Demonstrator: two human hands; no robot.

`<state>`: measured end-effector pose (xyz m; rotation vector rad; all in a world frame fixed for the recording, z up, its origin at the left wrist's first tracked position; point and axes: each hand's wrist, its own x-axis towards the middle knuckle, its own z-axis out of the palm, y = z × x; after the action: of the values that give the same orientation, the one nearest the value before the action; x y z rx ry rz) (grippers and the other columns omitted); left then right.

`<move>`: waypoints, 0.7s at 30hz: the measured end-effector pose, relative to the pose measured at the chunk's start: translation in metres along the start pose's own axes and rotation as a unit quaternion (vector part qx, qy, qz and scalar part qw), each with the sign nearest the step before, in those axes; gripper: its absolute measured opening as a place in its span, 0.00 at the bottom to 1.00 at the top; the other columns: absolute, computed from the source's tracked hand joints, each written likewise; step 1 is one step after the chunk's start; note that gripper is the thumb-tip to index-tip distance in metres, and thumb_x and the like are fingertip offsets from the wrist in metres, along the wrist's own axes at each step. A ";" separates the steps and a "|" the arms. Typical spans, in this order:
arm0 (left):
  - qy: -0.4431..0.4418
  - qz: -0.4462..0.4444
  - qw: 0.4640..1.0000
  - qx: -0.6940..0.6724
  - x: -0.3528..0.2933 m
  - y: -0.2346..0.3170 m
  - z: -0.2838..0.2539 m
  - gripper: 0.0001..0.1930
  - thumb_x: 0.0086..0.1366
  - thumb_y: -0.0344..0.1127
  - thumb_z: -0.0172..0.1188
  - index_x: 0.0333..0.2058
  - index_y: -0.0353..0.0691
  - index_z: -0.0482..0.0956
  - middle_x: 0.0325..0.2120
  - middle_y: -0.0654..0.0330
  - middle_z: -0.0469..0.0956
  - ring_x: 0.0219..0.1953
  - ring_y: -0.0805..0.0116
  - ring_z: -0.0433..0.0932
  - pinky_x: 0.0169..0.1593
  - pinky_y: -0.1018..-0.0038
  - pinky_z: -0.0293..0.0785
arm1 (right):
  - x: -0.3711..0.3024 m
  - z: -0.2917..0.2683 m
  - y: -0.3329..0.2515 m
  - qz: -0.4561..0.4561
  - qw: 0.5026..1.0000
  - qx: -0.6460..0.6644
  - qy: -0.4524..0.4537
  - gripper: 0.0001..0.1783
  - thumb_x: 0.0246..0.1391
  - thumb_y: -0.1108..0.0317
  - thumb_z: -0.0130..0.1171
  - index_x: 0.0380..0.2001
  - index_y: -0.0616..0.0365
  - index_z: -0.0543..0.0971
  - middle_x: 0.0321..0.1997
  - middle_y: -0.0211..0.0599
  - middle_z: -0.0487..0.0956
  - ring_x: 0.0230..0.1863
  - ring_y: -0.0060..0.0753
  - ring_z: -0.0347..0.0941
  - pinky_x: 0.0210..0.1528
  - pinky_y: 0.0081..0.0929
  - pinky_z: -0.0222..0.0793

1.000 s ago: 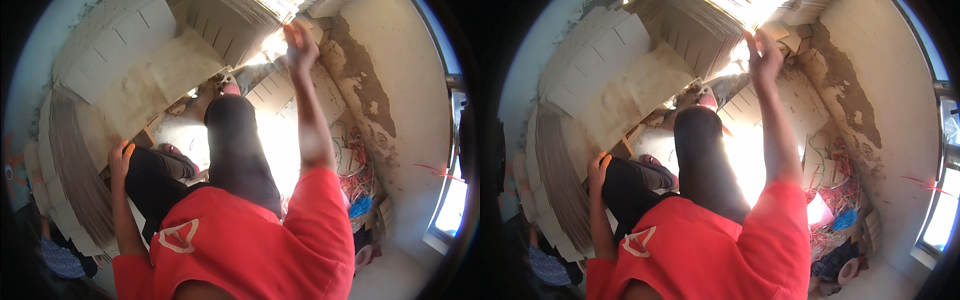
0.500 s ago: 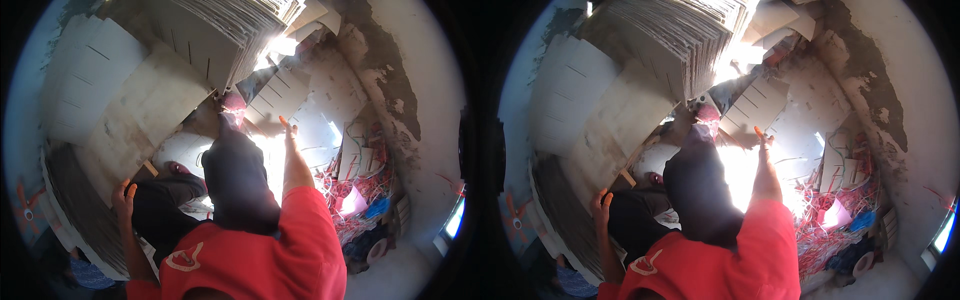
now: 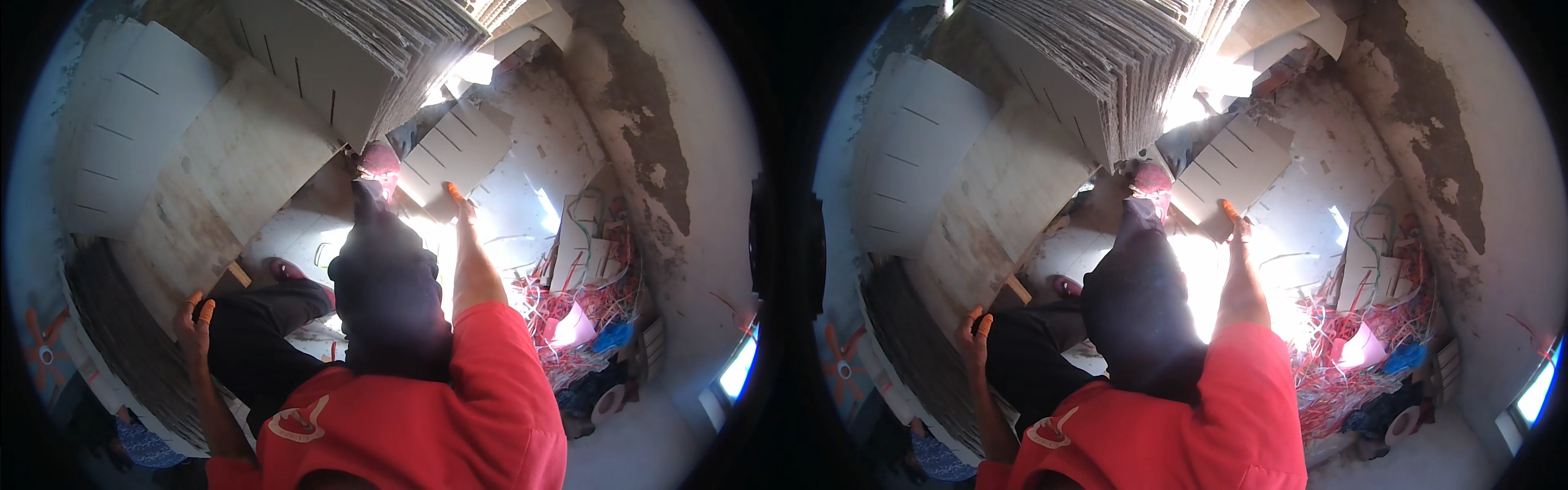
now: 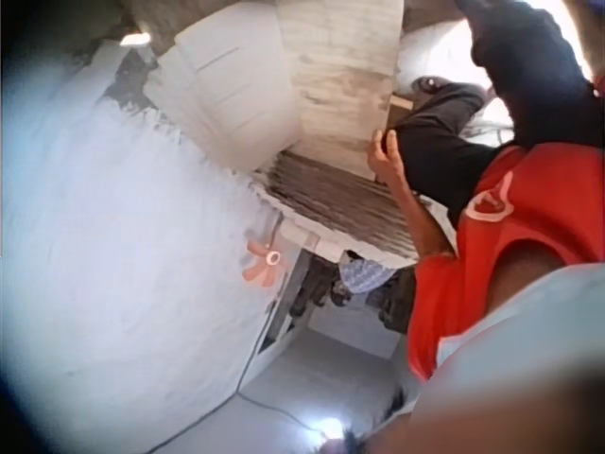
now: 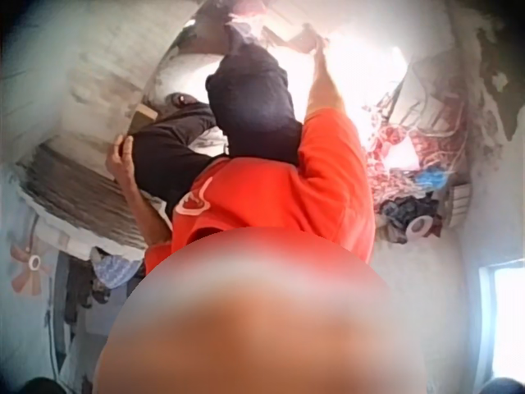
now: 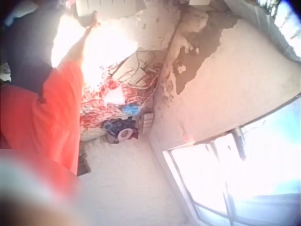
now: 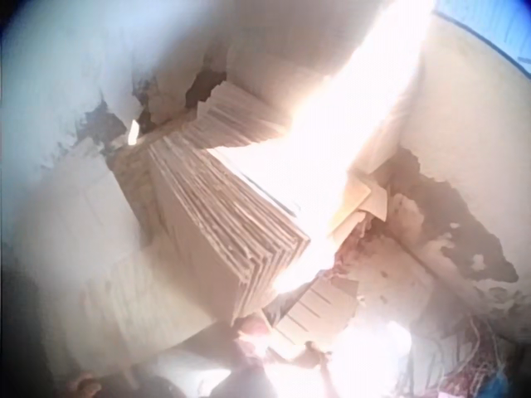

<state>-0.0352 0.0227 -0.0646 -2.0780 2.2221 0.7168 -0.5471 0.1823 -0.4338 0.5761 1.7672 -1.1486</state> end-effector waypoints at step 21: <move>0.024 -0.047 0.997 -0.055 0.001 0.022 0.005 0.19 0.60 0.40 0.62 0.45 0.30 0.78 0.39 0.49 0.80 0.44 0.57 0.78 0.49 0.68 0.71 | -0.121 0.003 -0.048 -0.464 0.591 -0.653 0.093 0.39 0.54 0.70 0.50 0.63 0.73 0.45 0.38 0.55 0.74 0.37 0.54 0.76 0.38 0.39 0.75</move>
<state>-0.0572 0.0233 -0.0622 -2.2563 2.1376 0.8083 -0.5259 0.1690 -0.3064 -1.3056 2.5431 0.0039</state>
